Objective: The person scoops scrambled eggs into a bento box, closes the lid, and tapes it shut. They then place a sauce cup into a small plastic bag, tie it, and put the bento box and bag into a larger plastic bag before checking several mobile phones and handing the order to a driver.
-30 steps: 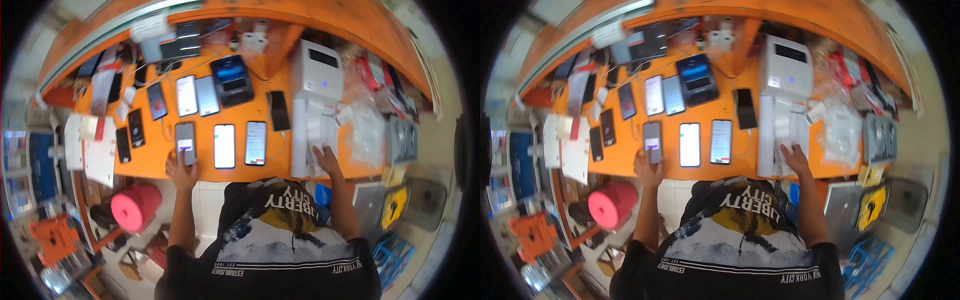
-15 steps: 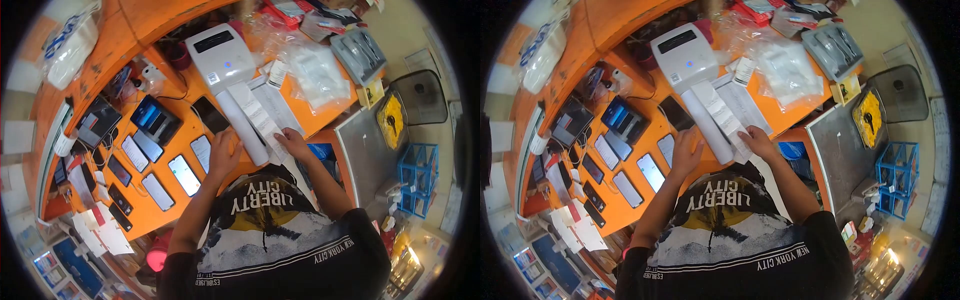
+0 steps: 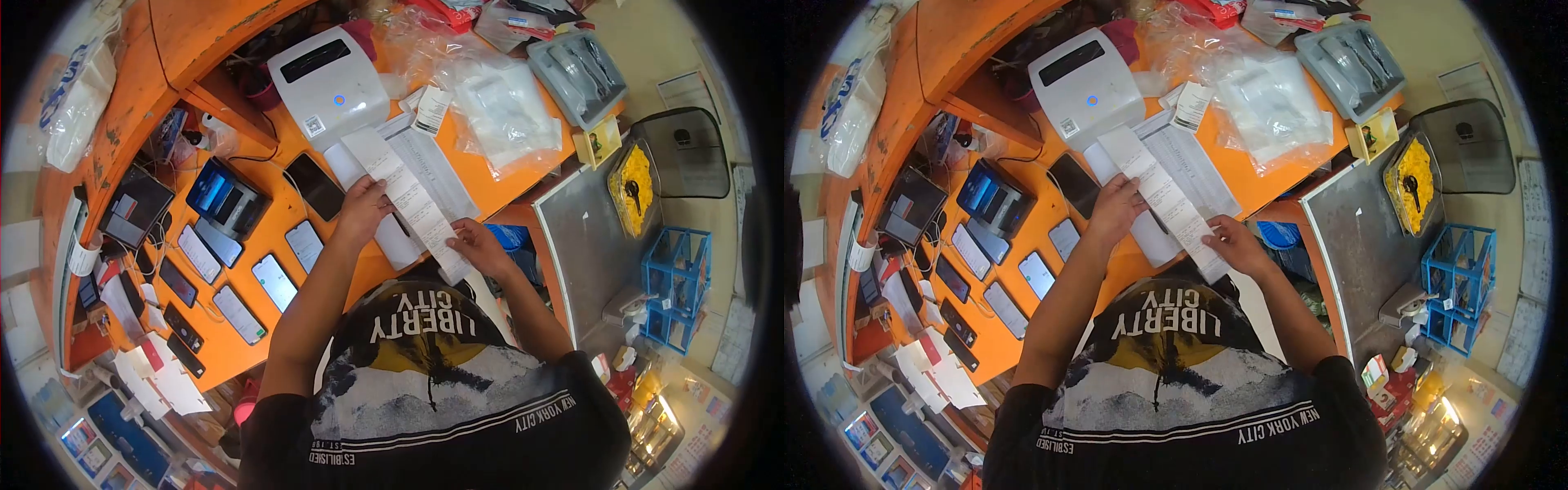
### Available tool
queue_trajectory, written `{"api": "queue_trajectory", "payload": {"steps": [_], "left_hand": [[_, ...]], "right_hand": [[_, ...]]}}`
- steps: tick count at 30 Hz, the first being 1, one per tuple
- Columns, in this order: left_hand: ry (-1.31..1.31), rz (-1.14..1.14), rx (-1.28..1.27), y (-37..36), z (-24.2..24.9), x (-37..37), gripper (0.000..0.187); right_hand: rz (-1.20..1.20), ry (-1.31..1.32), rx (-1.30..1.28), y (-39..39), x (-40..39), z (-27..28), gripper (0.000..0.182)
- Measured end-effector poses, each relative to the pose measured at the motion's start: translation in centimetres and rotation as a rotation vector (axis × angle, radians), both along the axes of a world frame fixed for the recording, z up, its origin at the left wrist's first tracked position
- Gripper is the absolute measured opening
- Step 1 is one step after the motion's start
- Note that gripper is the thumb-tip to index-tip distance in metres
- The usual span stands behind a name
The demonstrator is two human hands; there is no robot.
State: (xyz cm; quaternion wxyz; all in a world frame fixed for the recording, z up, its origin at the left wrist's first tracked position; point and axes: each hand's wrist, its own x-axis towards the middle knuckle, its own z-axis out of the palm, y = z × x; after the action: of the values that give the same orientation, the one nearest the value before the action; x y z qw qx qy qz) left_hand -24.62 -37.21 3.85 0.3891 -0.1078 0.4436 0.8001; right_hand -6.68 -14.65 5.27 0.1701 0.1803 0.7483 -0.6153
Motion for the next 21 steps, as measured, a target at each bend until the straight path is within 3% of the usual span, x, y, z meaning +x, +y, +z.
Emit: {"api": "queue_trajectory", "payload": {"steps": [7,9,12,14,21], "left_hand": [[-0.058,0.043,0.040,0.0,0.3,0.7,0.021],[-0.054,0.046,0.038,0.2,-0.1,1.1,0.021],[-0.042,0.039,0.074,0.3,0.2,2.1,0.021],[-0.027,0.027,0.119,0.1,0.6,2.7,0.023],[-0.067,0.014,0.184,-0.6,2.2,3.8,0.025]], "right_hand": [[0.161,-0.084,0.353,1.2,-2.0,2.0,0.043],[0.185,-0.020,0.477,0.9,-2.9,2.5,0.045],[0.191,0.375,0.583,0.0,-6.1,3.2,0.046],[0.145,0.402,0.363,-1.2,-9.6,3.5,0.044],[0.105,0.059,-0.052,-2.7,-15.4,3.2,0.037]]}}
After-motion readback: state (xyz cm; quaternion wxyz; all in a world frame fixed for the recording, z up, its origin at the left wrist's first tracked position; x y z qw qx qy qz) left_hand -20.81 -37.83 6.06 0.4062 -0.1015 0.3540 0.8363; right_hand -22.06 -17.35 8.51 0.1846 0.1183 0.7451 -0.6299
